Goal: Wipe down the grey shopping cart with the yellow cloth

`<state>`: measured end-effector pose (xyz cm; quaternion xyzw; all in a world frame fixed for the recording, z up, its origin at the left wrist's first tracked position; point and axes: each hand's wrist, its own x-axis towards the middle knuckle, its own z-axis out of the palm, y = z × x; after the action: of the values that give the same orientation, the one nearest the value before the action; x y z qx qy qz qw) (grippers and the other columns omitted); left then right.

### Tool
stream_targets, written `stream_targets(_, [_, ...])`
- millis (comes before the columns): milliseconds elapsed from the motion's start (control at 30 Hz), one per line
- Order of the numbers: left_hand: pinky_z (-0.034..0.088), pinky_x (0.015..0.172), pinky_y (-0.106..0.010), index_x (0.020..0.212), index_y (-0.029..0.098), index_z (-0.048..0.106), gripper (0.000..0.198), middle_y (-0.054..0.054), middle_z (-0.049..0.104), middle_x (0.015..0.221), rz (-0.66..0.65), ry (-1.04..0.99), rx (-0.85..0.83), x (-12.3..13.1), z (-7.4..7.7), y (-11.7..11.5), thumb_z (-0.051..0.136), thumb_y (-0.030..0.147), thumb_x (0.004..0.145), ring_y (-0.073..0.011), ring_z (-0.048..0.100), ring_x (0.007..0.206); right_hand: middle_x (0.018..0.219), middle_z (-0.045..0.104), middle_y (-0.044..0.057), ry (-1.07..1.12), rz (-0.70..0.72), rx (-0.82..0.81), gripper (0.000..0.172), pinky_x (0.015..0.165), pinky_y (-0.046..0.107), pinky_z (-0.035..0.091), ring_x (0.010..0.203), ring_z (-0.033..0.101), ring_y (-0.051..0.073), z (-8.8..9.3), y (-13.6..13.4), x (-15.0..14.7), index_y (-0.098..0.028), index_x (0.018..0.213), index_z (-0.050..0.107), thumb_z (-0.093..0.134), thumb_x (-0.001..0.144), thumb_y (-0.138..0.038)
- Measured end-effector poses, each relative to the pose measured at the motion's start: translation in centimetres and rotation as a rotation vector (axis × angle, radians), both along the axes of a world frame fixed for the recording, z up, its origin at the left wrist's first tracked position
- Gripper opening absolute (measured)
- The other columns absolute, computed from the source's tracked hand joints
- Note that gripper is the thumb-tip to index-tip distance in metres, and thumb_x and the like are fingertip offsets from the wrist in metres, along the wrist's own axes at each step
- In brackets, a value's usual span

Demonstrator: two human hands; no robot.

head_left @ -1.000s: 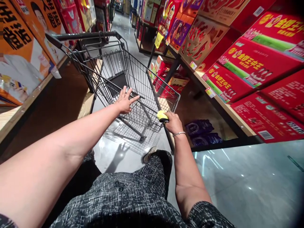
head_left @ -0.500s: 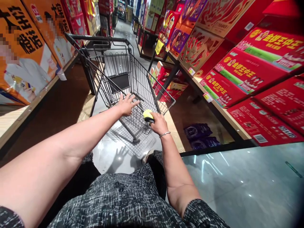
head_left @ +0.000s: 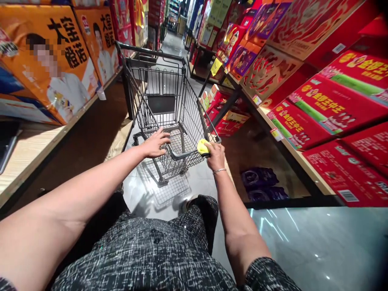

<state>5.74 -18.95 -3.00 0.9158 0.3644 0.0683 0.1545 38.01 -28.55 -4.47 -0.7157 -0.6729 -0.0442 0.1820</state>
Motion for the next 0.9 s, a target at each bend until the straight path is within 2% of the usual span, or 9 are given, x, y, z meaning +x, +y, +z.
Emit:
stream_targets(100, [0.016,0.125,-0.053,0.125,0.023,0.065,0.04,-0.003,0.044,0.156,-0.002,-0.078,-0.058,-1.4,0.0,-0.9,0.049,0.039,0.092,-0.0342,-0.001,0.156,0.141,0.054,0.009,0.021,-0.162,0.054,0.068,0.095,0.047,0.043,0.12,0.037,0.031,-0.5,1.4,0.0,-0.026,0.134,0.063,0.048,0.073,-0.002])
stream_targets(200, [0.008,0.128,-0.048,0.122,0.021,0.069,0.048,-0.002,0.052,0.15,0.021,-0.167,-0.126,-2.0,-0.2,-1.9,0.036,0.047,0.099,-0.0307,-0.005,0.156,0.141,0.05,0.014,0.066,-0.187,0.091,0.072,0.099,0.046,0.041,0.118,0.038,0.031,-1.5,1.2,-4.5,-0.019,0.14,0.057,0.049,0.071,-0.003])
stream_targets(267, [0.004,0.128,-0.043,0.121,0.021,0.071,0.056,-0.002,0.054,0.147,0.078,-0.201,-0.153,-2.3,-0.3,-2.3,0.026,0.048,0.102,-0.0273,-0.005,0.156,0.142,0.048,0.015,0.089,-0.122,0.097,0.075,0.104,0.045,0.039,0.121,0.038,0.032,-2.3,0.2,-8.9,-0.017,0.143,0.055,0.05,0.07,-0.003])
stream_targets(367, [0.002,0.128,-0.037,0.121,0.022,0.072,0.067,-0.001,0.057,0.143,0.132,-0.193,-0.159,-2.8,-0.2,-2.3,0.011,0.045,0.105,-0.0205,0.0,0.157,0.147,0.045,0.01,0.086,0.112,0.093,0.081,0.109,0.048,0.035,0.129,0.036,0.032,-3.0,-1.4,-14.3,-0.028,0.148,0.05,0.051,0.072,-0.003])
stream_targets(433, [0.009,0.128,-0.032,0.128,0.022,0.068,0.071,-0.001,0.056,0.146,0.15,-0.168,-0.152,-3.4,-0.2,-2.2,0.004,0.042,0.105,-0.0168,0.006,0.156,0.149,0.043,0.006,0.063,0.256,0.112,0.078,0.111,0.051,0.034,0.133,0.034,0.032,-3.4,-1.7,-16.2,-0.037,0.15,0.047,0.054,0.078,-0.007])
stream_targets(533, [0.019,0.125,-0.029,0.135,0.02,0.062,0.077,-0.002,0.05,0.152,0.187,-0.172,-0.153,-4.3,-0.3,-2.1,-0.004,0.046,0.104,-0.0156,0.008,0.156,0.142,0.051,0.003,-0.006,0.365,0.16,0.061,0.111,0.051,0.034,0.133,0.035,0.031,-4.6,-1.4,-17.4,-0.049,0.142,0.053,0.061,0.089,-0.018])
stream_targets(667, [0.006,0.128,-0.038,0.109,0.019,0.074,0.096,-0.007,0.062,0.136,0.121,-0.333,-0.243,-5.5,-1.2,-2.2,-0.009,0.066,0.097,-0.0234,0.002,0.156,0.128,0.061,0.0,-0.108,0.485,0.173,0.043,0.106,0.044,0.037,0.122,0.043,0.026,-8.3,-1.7,-18.1,-0.054,0.128,0.063,0.065,0.094,-0.028])
stream_targets(767, [0.002,0.128,-0.041,0.095,0.02,0.075,0.095,-0.009,0.065,0.125,0.101,-0.429,-0.252,-6.3,-1.8,-2.3,-0.004,0.073,0.095,-0.0276,0.007,0.156,0.127,0.063,0.0,-0.13,0.521,0.146,0.035,0.1,0.041,0.037,0.116,0.045,0.023,-12.2,-3.3,-18.5,-0.049,0.124,0.068,0.063,0.096,-0.028])
stream_targets(900, [0.006,0.128,-0.041,0.089,0.021,0.073,0.087,-0.01,0.068,0.118,0.117,-0.428,-0.169,-7.4,-2.1,-2.6,0.001,0.068,0.099,-0.0262,0.022,0.152,0.133,0.061,0.001,-0.173,0.52,-0.094,0.035,0.092,0.04,0.038,0.116,0.047,0.024,-17.0,-5.9,-18.5,-0.042,0.122,0.07,0.059,0.097,-0.021])
